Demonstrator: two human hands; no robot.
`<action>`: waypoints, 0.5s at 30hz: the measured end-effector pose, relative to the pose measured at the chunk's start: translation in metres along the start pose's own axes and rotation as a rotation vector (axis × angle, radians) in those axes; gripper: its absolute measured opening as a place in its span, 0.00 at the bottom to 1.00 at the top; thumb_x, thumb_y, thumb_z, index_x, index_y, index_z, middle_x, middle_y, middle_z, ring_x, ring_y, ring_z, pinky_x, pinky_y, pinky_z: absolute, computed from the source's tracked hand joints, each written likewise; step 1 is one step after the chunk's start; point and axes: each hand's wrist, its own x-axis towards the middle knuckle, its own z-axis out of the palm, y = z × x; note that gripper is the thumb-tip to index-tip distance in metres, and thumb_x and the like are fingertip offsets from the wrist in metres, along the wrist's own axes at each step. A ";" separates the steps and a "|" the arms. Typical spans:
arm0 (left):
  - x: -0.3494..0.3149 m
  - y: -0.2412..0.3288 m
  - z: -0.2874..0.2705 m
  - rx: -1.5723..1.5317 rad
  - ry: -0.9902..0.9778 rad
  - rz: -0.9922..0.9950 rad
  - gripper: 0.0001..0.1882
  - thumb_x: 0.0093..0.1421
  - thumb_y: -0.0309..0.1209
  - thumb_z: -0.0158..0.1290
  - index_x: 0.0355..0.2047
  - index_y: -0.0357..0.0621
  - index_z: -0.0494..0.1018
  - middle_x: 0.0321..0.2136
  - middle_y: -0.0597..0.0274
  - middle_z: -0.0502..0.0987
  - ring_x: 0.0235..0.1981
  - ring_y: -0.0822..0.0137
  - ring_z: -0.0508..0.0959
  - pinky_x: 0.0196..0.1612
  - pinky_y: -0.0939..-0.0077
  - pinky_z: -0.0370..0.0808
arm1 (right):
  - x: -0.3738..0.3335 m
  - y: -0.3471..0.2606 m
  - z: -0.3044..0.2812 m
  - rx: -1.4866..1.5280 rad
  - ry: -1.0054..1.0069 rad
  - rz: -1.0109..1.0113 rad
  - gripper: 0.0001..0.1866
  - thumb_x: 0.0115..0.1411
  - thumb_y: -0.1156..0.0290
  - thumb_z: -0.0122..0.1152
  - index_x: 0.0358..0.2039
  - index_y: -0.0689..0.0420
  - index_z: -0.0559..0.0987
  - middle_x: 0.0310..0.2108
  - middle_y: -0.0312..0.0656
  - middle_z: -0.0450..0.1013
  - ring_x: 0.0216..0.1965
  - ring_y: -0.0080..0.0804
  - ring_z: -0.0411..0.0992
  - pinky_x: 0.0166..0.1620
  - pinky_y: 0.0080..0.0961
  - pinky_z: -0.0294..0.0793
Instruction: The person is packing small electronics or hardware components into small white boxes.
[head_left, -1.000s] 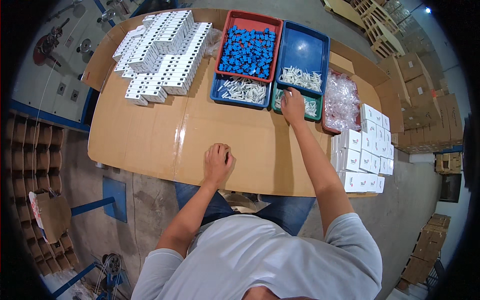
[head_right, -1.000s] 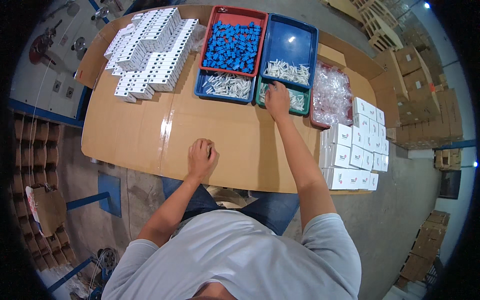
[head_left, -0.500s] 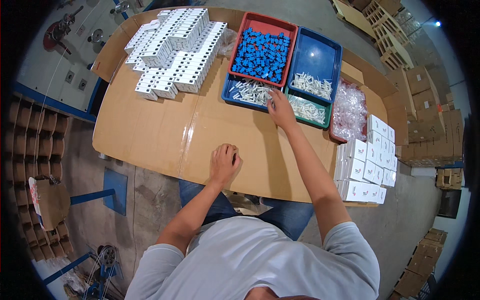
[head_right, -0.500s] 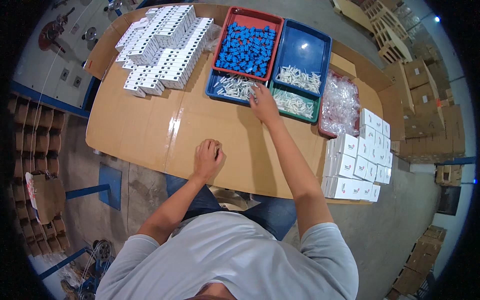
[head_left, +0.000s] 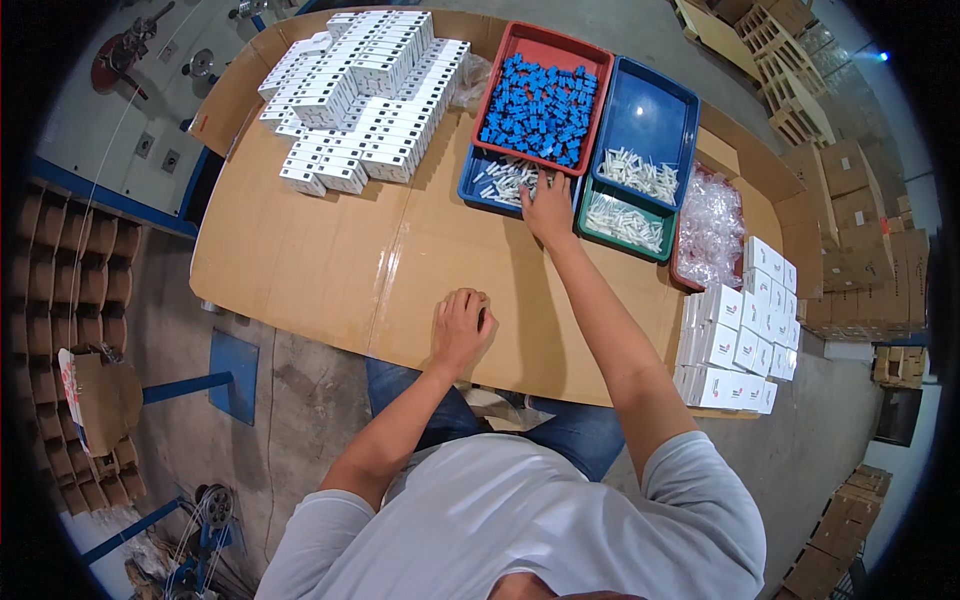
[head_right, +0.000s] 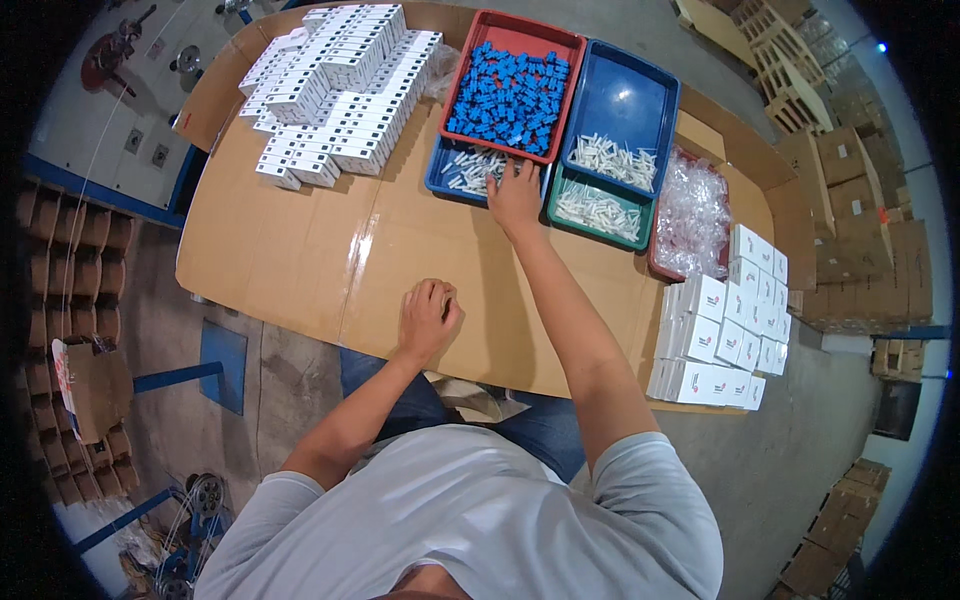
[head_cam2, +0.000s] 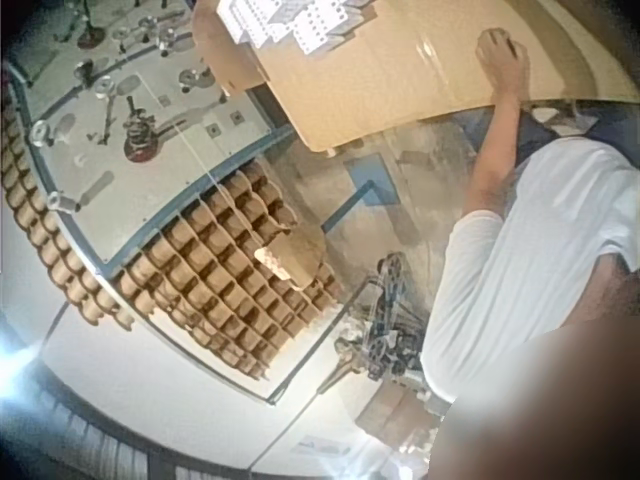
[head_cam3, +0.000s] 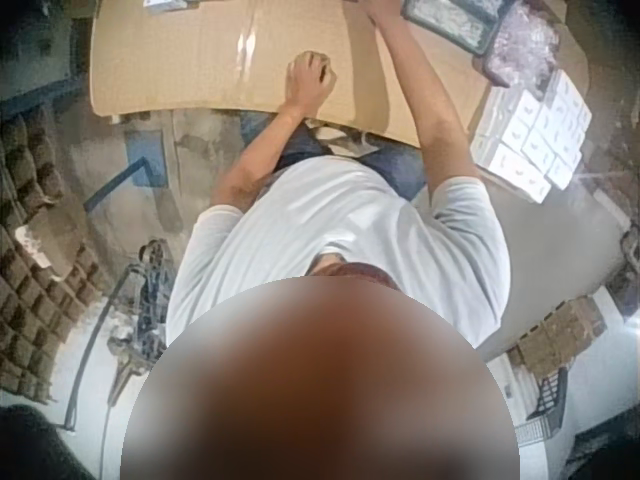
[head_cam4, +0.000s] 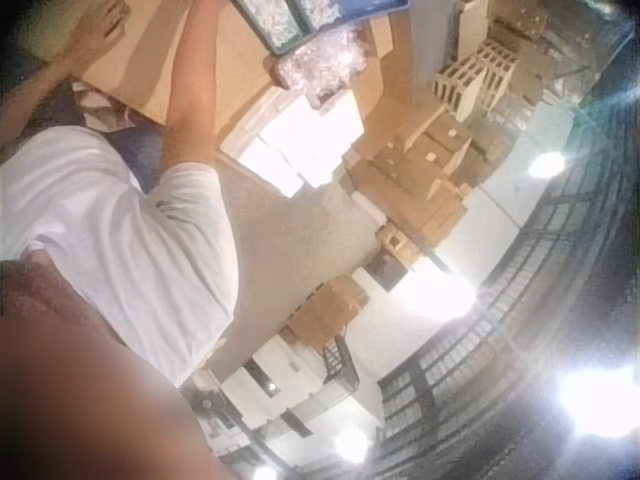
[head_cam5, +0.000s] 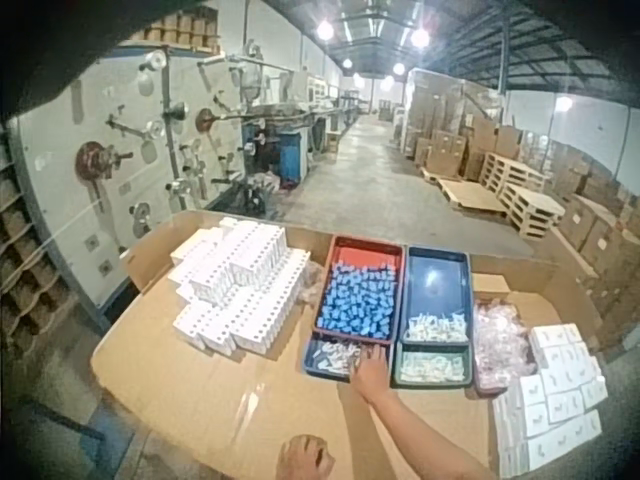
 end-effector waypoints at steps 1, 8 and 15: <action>0.000 -0.002 -0.001 0.007 0.006 0.000 0.13 0.56 0.31 0.58 0.41 0.44 0.74 0.41 0.58 0.74 0.47 0.56 0.75 0.49 0.59 0.69 | 0.001 -0.005 -0.003 0.003 -0.005 -0.007 0.29 0.65 0.56 0.59 0.57 0.66 0.73 0.59 0.64 0.64 0.62 0.61 0.62 0.63 0.46 0.66; -0.001 -0.004 -0.001 0.011 0.011 0.004 0.13 0.55 0.31 0.58 0.41 0.45 0.73 0.41 0.58 0.74 0.46 0.56 0.75 0.49 0.58 0.69 | -0.010 -0.004 -0.009 0.293 0.050 -0.071 0.23 0.63 0.62 0.60 0.52 0.67 0.76 0.55 0.62 0.69 0.57 0.59 0.68 0.61 0.46 0.68; 0.003 -0.001 0.003 0.004 0.019 0.015 0.12 0.55 0.31 0.58 0.41 0.45 0.73 0.41 0.59 0.74 0.46 0.56 0.75 0.48 0.58 0.69 | -0.003 -0.007 0.009 -0.017 0.149 0.115 0.23 0.62 0.62 0.61 0.53 0.65 0.76 0.59 0.60 0.66 0.60 0.57 0.65 0.60 0.47 0.68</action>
